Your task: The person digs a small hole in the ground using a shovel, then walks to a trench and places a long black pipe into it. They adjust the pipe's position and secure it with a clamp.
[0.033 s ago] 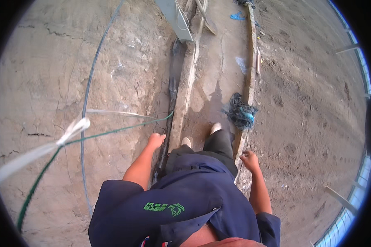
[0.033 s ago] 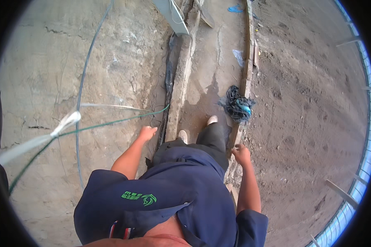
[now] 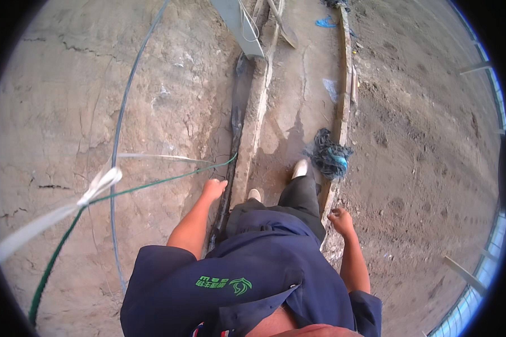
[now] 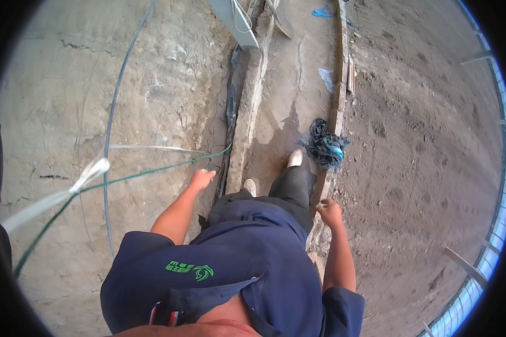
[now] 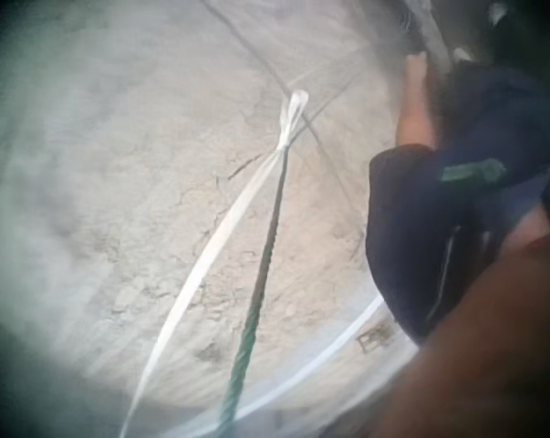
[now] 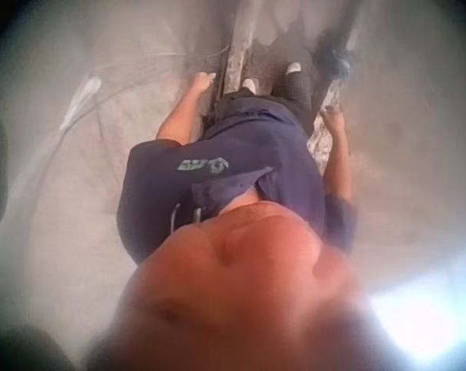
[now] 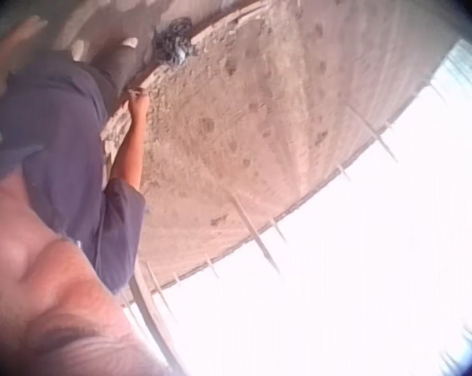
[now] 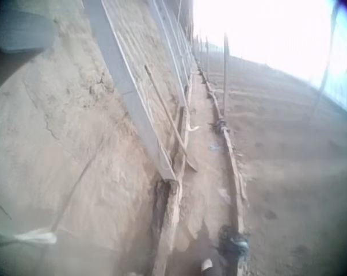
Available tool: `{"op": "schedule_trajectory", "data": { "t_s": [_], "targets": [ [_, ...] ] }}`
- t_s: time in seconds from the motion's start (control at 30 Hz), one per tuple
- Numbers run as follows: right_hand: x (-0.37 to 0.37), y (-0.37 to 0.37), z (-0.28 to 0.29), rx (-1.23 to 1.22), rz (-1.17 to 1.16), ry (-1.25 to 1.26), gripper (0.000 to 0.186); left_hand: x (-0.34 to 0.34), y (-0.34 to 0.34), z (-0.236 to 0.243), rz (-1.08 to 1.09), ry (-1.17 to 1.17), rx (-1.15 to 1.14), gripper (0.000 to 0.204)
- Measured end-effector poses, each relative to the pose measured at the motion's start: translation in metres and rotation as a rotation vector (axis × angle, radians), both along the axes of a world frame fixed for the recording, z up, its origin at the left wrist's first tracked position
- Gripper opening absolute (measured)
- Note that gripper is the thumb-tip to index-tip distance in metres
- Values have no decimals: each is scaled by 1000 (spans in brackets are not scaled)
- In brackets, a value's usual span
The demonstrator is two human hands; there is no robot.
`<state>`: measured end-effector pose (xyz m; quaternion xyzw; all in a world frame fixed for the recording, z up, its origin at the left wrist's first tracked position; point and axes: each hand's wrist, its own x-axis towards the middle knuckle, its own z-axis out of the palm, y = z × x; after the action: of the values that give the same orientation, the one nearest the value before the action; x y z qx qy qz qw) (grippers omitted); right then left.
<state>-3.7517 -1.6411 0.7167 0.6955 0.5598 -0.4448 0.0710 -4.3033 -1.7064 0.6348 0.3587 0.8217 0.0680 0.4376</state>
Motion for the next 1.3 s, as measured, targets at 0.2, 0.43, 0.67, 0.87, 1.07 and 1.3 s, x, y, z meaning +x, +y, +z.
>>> {"op": "schedule_trajectory", "data": {
  "t_s": [0.2,0.43,0.67,0.87,1.07,1.3],
  "targets": [
    [38,125,-86,-244,30,70,49,27,126,-3,186,-27,46,44],
    [93,395,-101,-13,73,-30,53,77,218,32,158,162,-96,47],
    [77,618,-15,163,-75,211,44,133,369,48,391,118,-63,39],
    [80,719,-16,175,81,168,44,152,555,31,273,93,-99,38],
    [91,806,-4,58,127,-57,47,114,752,-22,242,-112,-21,86],
    [100,904,-30,-20,-165,-61,52,83,1011,-22,46,-174,75,71]
  ]
}}
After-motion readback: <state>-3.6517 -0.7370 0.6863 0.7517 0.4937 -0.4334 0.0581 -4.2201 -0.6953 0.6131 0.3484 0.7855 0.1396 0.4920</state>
